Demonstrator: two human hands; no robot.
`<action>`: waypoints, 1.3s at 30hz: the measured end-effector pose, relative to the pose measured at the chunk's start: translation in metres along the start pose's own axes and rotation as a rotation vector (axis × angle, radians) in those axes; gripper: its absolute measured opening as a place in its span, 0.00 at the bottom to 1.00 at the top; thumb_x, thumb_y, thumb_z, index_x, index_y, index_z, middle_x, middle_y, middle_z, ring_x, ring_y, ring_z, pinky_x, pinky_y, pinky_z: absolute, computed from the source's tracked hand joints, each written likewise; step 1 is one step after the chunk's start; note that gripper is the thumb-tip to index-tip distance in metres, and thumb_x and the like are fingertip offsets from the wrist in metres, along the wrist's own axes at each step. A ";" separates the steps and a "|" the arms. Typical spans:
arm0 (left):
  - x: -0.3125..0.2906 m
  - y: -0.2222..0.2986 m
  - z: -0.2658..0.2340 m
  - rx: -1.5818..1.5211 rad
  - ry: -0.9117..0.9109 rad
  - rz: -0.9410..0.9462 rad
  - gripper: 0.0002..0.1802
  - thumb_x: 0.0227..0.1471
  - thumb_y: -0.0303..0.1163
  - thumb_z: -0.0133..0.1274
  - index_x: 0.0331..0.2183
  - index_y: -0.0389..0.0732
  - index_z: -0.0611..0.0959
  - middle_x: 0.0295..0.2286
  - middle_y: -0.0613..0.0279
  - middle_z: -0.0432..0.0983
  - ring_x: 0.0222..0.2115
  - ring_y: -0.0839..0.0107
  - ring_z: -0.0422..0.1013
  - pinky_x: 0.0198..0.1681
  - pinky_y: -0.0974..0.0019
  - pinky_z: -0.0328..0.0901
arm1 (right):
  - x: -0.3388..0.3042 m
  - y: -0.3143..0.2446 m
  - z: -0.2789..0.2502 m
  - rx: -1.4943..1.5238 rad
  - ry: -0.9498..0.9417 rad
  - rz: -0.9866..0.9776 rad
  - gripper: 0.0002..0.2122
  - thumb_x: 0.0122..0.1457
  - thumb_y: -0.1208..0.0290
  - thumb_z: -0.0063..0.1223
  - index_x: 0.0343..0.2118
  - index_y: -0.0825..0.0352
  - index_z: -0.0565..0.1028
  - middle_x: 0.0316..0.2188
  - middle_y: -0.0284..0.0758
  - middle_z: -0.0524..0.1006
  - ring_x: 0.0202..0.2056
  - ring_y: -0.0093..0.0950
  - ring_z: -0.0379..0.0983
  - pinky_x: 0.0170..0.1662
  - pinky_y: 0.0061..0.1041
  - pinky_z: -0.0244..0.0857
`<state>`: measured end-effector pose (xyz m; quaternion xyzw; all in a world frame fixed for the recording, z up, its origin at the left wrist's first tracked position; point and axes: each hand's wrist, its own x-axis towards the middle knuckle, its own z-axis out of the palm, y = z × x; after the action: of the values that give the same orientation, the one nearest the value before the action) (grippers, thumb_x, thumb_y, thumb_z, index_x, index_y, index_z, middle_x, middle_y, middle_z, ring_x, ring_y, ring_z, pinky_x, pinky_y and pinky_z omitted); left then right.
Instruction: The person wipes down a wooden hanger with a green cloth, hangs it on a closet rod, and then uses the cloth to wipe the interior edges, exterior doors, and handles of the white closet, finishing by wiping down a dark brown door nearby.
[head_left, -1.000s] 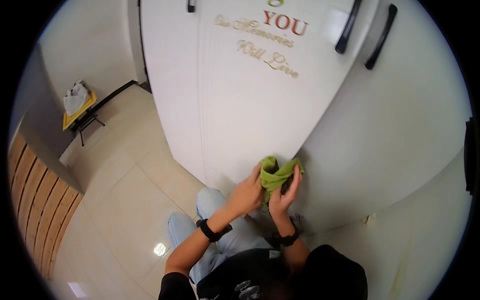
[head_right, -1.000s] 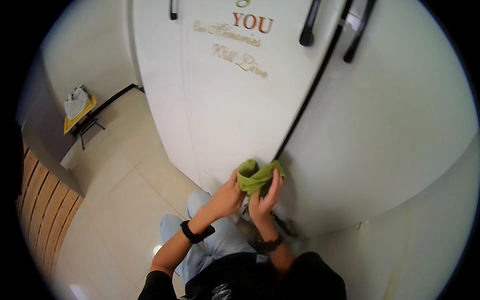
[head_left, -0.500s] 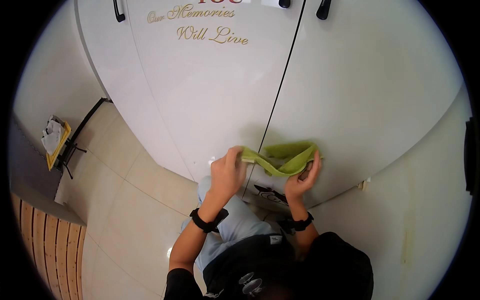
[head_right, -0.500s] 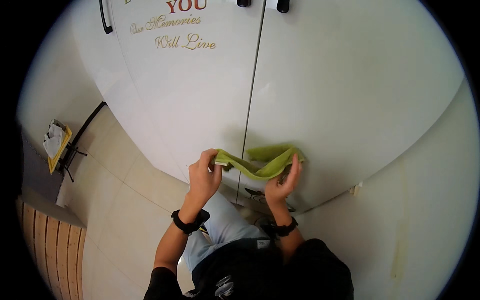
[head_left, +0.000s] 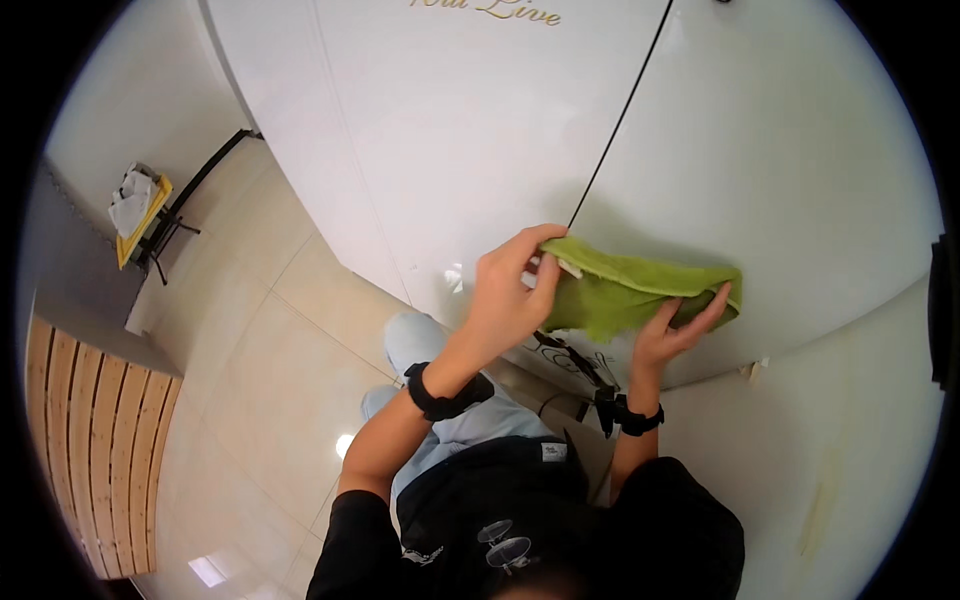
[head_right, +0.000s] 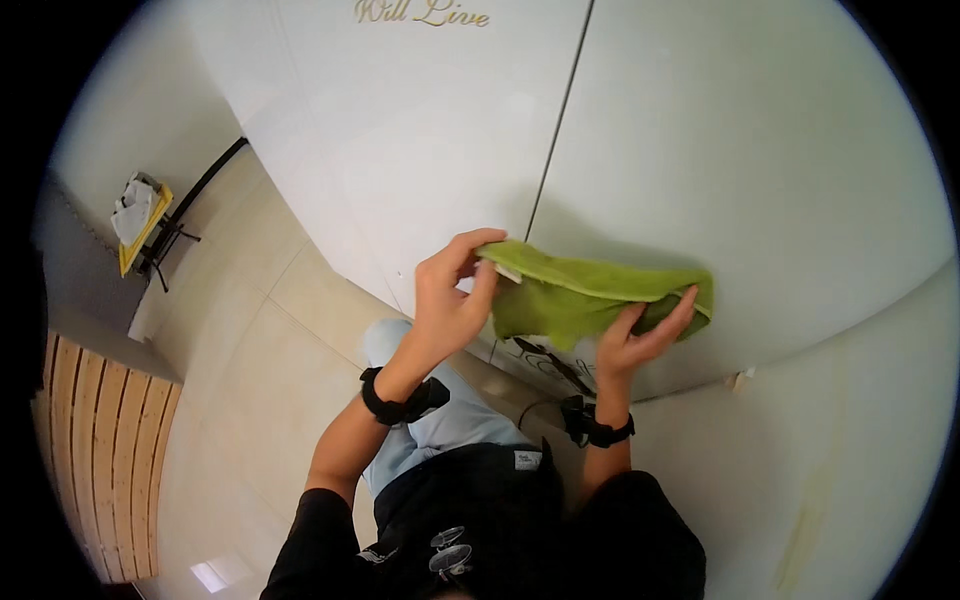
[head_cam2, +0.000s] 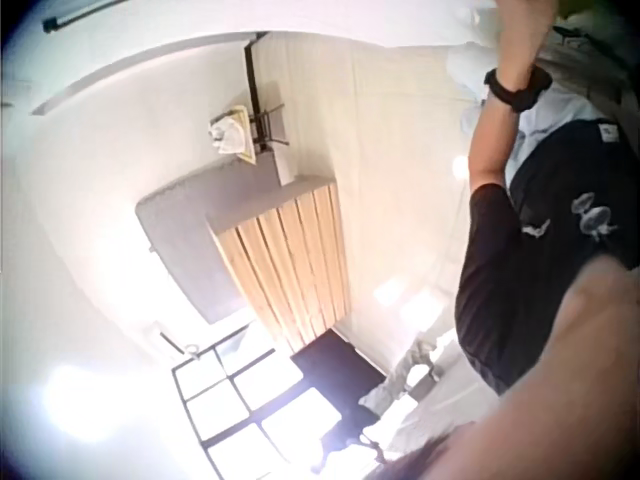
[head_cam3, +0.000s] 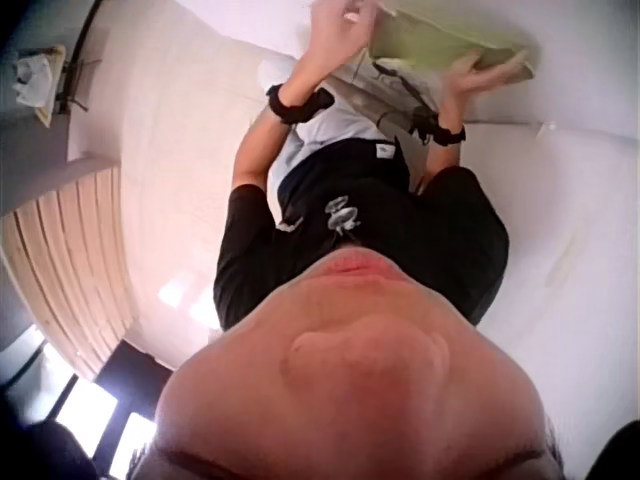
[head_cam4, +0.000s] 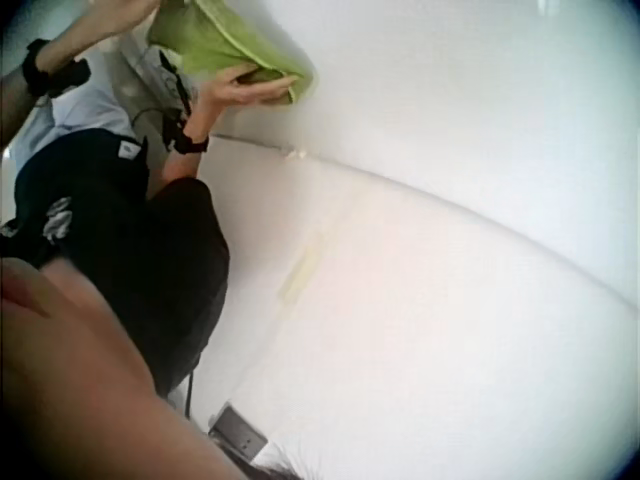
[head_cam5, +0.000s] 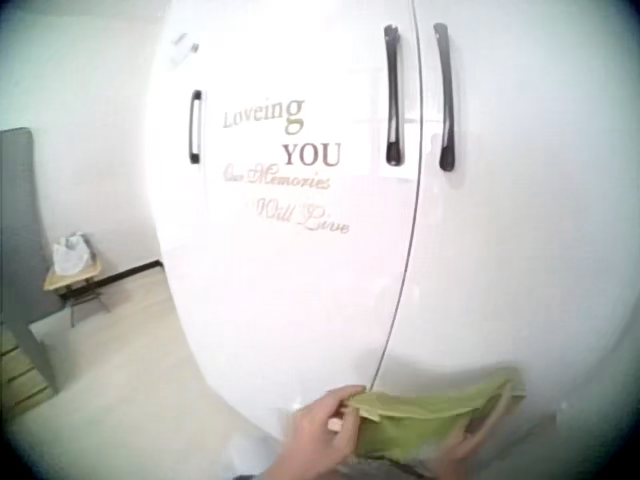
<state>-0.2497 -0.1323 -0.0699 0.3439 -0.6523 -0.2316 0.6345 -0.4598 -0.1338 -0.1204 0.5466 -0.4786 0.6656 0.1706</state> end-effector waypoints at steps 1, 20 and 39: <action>0.003 -0.001 0.002 0.094 0.035 0.199 0.18 0.51 0.18 0.46 0.46 0.36 0.75 0.31 0.50 0.77 0.28 0.67 0.76 0.30 0.68 0.70 | 0.004 0.000 -0.001 -0.083 -0.025 -0.046 0.27 0.60 0.74 0.45 0.61 0.75 0.52 0.57 0.52 0.59 0.59 0.49 0.54 0.61 0.42 0.45; -0.027 -0.091 0.185 0.396 -0.417 0.824 0.31 0.50 0.31 0.47 0.57 0.40 0.66 0.46 0.59 0.69 0.49 0.62 0.65 0.57 0.59 0.57 | -0.039 0.151 -0.048 -0.374 0.245 -0.047 0.28 0.61 0.66 0.42 0.61 0.77 0.51 0.58 0.56 0.55 0.58 0.52 0.52 0.60 0.46 0.44; 0.023 -0.101 0.061 0.743 -0.036 0.600 0.35 0.44 0.31 0.52 0.55 0.30 0.65 0.42 0.45 0.65 0.48 0.45 0.61 0.57 0.45 0.54 | -0.058 0.026 0.072 -0.289 -0.260 -0.263 0.24 0.52 0.74 0.49 0.55 0.69 0.67 0.49 0.44 0.71 0.49 0.44 0.67 0.56 0.39 0.56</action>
<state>-0.2930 -0.2240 -0.1341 0.3400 -0.7723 0.2046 0.4960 -0.4191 -0.1889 -0.1875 0.6551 -0.5117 0.4863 0.2693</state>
